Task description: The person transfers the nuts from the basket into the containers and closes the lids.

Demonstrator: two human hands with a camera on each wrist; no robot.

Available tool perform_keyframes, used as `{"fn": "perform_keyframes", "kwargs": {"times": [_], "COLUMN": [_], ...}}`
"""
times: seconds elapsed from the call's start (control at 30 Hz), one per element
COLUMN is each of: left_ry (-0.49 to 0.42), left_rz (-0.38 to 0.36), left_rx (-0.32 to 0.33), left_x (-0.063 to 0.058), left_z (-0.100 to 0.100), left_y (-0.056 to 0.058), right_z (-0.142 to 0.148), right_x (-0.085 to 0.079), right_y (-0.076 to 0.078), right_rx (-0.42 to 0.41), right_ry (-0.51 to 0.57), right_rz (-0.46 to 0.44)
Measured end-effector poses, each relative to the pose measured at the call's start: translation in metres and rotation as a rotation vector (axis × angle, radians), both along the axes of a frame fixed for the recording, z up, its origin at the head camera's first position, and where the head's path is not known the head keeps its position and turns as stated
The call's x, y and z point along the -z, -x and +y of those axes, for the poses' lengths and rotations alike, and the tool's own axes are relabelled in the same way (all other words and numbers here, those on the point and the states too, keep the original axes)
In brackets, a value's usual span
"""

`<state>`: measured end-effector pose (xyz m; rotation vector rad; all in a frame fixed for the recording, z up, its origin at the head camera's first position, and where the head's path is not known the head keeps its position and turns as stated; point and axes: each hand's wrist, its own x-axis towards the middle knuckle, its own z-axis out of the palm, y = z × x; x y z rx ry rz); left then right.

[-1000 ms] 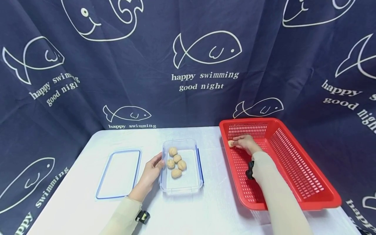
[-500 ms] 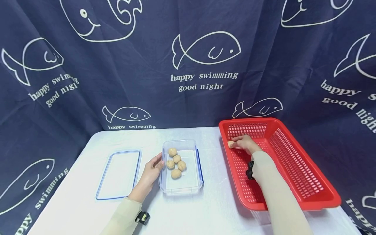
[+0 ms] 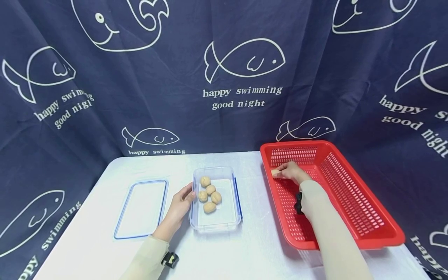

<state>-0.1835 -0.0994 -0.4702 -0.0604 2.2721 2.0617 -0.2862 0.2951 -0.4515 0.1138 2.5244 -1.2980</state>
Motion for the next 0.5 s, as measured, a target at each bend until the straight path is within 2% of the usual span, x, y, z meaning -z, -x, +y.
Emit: {"fn": "perform_keyframes", "kwargs": {"times": [0.17, 0.33, 0.5], "left_ry": [-0.008, -0.014, -0.008], "left_rz": [0.003, 0.009, 0.014], "left_rx": [0.0, 0.006, 0.008], "left_x": [0.001, 0.0003, 0.0], "left_z": [0.0003, -0.0003, -0.0006], "left_y": [-0.0009, -0.0016, -0.0009], "right_z": [-0.0015, -0.0001, 0.001], "right_x": [-0.0018, -0.0074, -0.0097], "right_y": [-0.0029, -0.0068, -0.0071], "right_rx": [0.003, -0.028, 0.005], "right_ry": [0.014, 0.017, 0.032], "right_rz": [0.031, 0.041, 0.062]}}
